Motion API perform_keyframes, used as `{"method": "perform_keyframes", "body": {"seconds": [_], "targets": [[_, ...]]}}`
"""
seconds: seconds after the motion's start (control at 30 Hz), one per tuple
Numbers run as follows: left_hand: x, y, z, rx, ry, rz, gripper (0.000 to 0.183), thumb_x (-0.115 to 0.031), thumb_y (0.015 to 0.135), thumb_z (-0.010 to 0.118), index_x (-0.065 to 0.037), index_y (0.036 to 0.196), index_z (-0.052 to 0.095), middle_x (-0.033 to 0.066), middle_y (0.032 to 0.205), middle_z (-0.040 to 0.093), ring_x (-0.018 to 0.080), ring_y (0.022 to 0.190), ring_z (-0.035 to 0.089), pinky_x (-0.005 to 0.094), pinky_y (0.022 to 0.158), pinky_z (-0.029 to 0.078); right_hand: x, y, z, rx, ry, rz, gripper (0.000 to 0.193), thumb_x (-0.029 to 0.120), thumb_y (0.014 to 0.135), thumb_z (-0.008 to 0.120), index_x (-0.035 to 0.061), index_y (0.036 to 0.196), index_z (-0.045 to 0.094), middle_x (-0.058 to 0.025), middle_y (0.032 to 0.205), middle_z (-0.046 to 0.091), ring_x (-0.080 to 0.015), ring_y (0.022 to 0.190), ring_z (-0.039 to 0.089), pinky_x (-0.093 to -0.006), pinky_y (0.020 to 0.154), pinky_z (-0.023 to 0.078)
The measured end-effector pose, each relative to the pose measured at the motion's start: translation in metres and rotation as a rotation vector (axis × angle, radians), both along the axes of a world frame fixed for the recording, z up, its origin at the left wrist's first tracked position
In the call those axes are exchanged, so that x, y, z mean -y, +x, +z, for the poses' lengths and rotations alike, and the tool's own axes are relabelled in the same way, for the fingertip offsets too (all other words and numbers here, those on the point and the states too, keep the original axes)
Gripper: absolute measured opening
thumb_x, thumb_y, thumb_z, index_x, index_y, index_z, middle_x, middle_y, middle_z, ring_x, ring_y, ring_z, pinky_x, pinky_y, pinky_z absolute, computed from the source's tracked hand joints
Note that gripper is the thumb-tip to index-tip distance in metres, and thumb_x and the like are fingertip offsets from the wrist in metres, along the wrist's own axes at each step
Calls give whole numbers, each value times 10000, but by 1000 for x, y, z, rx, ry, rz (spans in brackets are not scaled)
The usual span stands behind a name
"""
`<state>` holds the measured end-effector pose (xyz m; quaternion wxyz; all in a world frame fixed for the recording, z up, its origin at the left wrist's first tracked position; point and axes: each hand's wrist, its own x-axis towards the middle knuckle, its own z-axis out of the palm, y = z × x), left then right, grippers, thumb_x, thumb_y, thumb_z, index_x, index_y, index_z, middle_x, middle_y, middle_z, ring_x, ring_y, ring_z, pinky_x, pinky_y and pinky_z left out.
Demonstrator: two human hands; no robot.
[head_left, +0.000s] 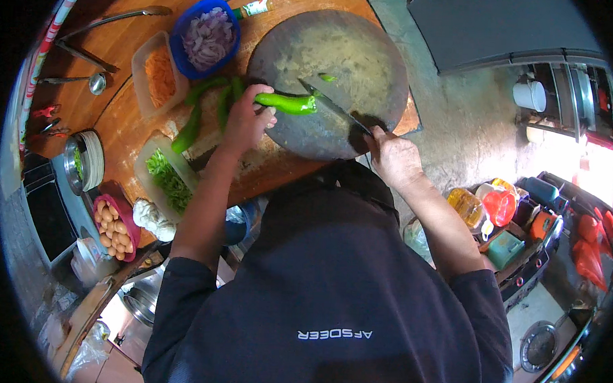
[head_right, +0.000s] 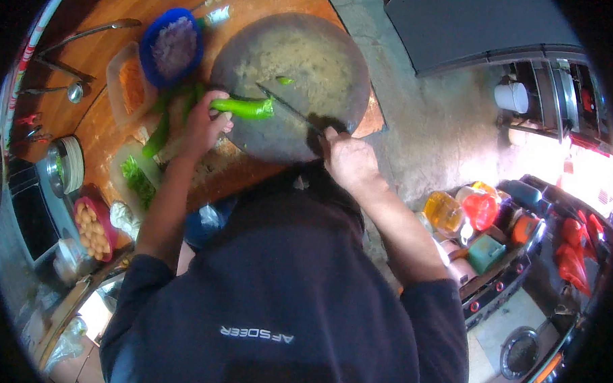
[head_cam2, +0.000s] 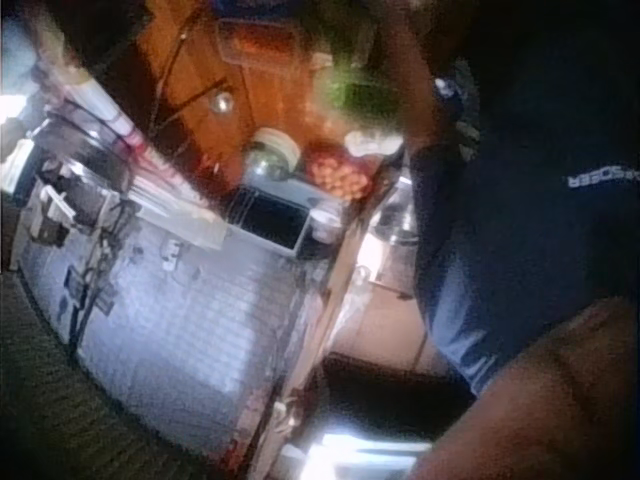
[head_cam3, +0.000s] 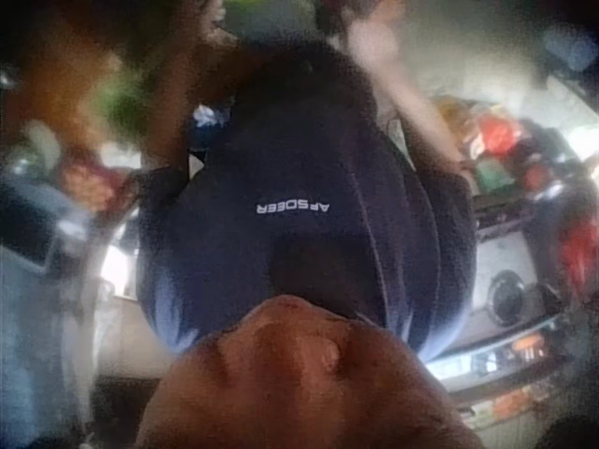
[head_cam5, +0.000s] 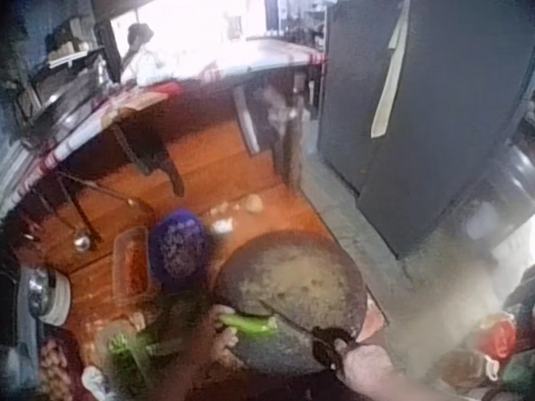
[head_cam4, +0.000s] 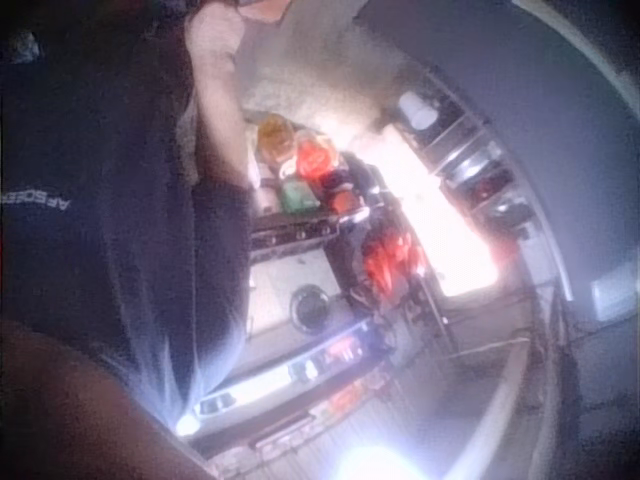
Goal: The person chops green bell peppers on a wooden cutting board using a cleaver. They repeatedly slice the peppers into small pieces and transfer them into a plastic container. The person also wipes the cutting board with a cloth during the process.
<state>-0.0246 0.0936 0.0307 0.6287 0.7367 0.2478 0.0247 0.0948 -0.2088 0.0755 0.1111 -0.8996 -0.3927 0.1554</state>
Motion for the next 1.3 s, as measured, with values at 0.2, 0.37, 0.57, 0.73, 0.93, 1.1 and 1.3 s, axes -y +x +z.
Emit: {"method": "perform_keyframes", "body": {"seconds": [0.2, 0.37, 0.57, 0.73, 0.93, 1.1, 1.3], "targets": [[3, -5, -7, -22, 35, 36, 291, -126, 932, 689, -4, 1182, 603, 108, 898, 685, 166, 759, 690, 311, 690, 561, -16, -6, -3, -17, -34, 36, 211, 260, 1004, 556, 51, 975, 562, -206, 751, 662, -400, 716, 681, -511, 629, 549], [2, -15, -11, -218, 365, 5, 382, -266, 961, 677, -23, 1253, 629, 136, 928, 721, 221, 872, 713, 369, 798, 556, 0, -3, -1, -57, -61, 23, 195, 241, 989, 563, 46, 983, 568, -222, 797, 677, -401, 729, 693, -505, 628, 549], [-3, -23, -5, -154, 579, -150, 400, -330, 952, 669, -18, 1202, 678, 219, 1069, 716, 363, 974, 691, 426, 875, 531, -17, 18, 6, 21, -12, -80, 236, 276, 998, 557, 45, 955, 577, -233, 719, 660, -423, 700, 682, -528, 626, 548], [3, -24, 2, -167, 579, -157, 392, -305, 964, 655, -17, 1230, 658, 231, 1125, 690, 369, 1022, 674, 420, 897, 522, -19, 18, 3, 11, -75, -95, 245, 287, 1010, 532, 48, 993, 580, -228, 727, 668, -416, 721, 691, -524, 643, 553], [14, -26, -8, 20, 636, -114, 360, -232, 944, 671, 16, 1204, 648, 216, 1117, 650, 401, 1017, 624, 443, 890, 506, -25, -8, 4, 15, 35, 27, 241, 286, 1005, 563, 46, 982, 565, -211, 696, 655, -411, 685, 677, -520, 615, 539], [14, -29, -10, 65, 743, -151, 339, -159, 900, 705, 25, 1180, 652, 199, 1103, 652, 392, 1033, 618, 444, 905, 500, -13, -4, -3, -58, -50, 39, 220, 252, 994, 551, 36, 952, 552, -219, 749, 671, -400, 717, 686, -517, 648, 548], [22, -31, -16, 150, 860, -194, 390, -98, 791, 765, 8, 1153, 666, 175, 1061, 644, 381, 983, 598, 472, 878, 491, -24, -9, 6, -108, -41, 48, 257, 290, 1017, 531, 35, 1008, 560, -240, 755, 669, -422, 753, 687, -527, 670, 547]]}}
